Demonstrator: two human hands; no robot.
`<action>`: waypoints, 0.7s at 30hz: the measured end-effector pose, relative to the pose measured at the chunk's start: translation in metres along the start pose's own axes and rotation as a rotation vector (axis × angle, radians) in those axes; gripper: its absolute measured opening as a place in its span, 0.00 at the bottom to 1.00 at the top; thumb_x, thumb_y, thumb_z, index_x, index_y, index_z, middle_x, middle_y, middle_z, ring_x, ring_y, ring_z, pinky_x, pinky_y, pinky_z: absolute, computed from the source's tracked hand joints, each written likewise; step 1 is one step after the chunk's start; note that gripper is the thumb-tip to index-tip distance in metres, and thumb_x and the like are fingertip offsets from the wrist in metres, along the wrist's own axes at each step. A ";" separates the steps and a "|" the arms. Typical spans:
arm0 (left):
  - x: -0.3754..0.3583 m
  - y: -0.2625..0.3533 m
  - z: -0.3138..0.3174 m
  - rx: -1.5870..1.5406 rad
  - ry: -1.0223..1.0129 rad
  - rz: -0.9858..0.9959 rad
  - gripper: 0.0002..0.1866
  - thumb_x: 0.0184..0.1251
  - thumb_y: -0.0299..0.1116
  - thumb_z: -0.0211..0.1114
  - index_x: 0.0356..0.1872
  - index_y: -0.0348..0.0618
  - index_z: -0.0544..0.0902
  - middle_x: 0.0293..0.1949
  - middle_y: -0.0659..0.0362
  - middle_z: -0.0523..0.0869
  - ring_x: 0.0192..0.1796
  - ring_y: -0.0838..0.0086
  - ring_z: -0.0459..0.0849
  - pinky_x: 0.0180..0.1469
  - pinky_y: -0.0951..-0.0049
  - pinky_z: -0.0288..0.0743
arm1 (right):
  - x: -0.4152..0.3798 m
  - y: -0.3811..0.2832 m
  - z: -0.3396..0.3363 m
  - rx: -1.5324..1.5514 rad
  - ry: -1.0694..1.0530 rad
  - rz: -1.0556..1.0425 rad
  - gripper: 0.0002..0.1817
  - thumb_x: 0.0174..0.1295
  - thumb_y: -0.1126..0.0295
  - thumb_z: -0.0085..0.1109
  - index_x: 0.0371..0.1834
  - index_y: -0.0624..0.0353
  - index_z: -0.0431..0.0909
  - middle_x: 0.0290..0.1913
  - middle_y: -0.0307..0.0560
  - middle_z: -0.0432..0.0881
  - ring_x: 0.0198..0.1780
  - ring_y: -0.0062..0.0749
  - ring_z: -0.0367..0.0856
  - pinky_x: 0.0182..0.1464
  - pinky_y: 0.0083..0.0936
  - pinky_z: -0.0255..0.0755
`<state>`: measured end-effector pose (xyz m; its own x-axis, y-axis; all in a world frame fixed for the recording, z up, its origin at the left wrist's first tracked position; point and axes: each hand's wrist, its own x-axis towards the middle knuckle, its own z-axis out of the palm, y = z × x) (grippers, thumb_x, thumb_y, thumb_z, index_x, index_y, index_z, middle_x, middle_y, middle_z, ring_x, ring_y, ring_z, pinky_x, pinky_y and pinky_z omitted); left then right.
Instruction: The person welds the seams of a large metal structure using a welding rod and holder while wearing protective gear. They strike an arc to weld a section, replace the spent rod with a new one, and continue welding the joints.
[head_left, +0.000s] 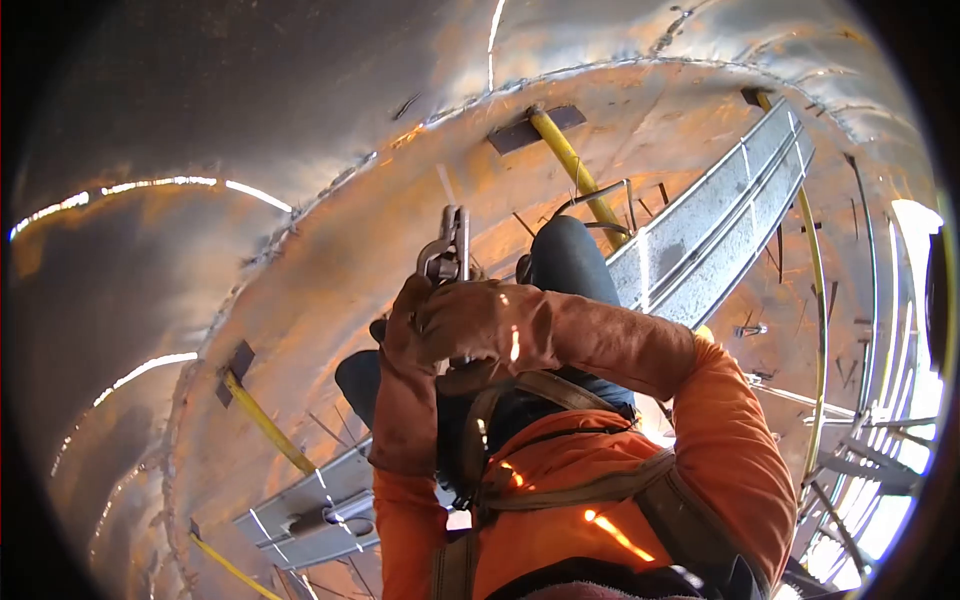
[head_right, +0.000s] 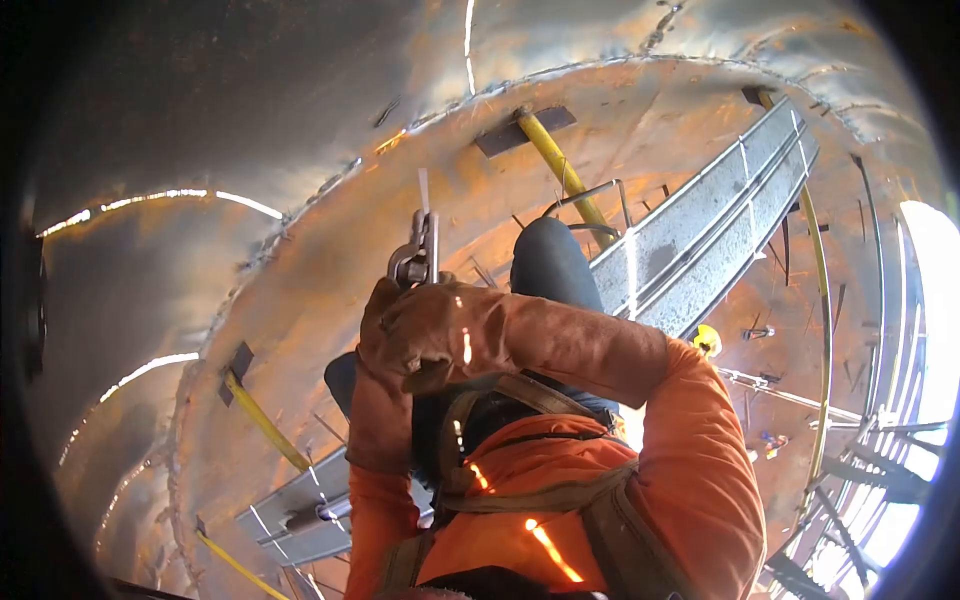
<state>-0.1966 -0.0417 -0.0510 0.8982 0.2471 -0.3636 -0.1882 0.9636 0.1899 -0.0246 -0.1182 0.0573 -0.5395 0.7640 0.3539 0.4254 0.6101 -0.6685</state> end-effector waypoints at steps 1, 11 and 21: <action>0.002 -0.003 0.004 0.122 0.022 0.212 0.28 0.79 0.50 0.60 0.68 0.39 0.75 0.57 0.48 0.86 0.51 0.58 0.90 0.60 0.55 0.85 | -0.001 -0.002 -0.008 0.172 -0.056 0.098 0.11 0.55 0.71 0.74 0.42 0.54 0.86 0.47 0.51 0.87 0.53 0.46 0.86 0.60 0.33 0.78; 0.016 -0.002 0.005 0.781 -0.009 0.086 0.47 0.59 0.56 0.75 0.72 0.35 0.70 0.57 0.52 0.83 0.51 0.66 0.89 0.57 0.60 0.87 | -0.043 0.100 0.063 1.085 1.042 1.088 0.28 0.64 0.44 0.71 0.54 0.56 0.81 0.41 0.40 0.82 0.42 0.27 0.79 0.46 0.29 0.72; 0.043 -0.017 -0.039 1.043 0.229 0.231 0.41 0.65 0.58 0.74 0.68 0.36 0.76 0.52 0.58 0.86 0.53 0.72 0.84 0.55 0.70 0.77 | -0.059 0.151 0.108 1.416 1.113 1.131 0.19 0.66 0.52 0.71 0.43 0.58 0.83 0.36 0.46 0.86 0.36 0.32 0.84 0.42 0.31 0.77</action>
<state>-0.1701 -0.0437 -0.1060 0.7689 0.5280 -0.3607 0.1840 0.3575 0.9156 -0.0072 -0.0940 -0.1348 0.2679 0.6947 -0.6675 -0.8095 -0.2134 -0.5470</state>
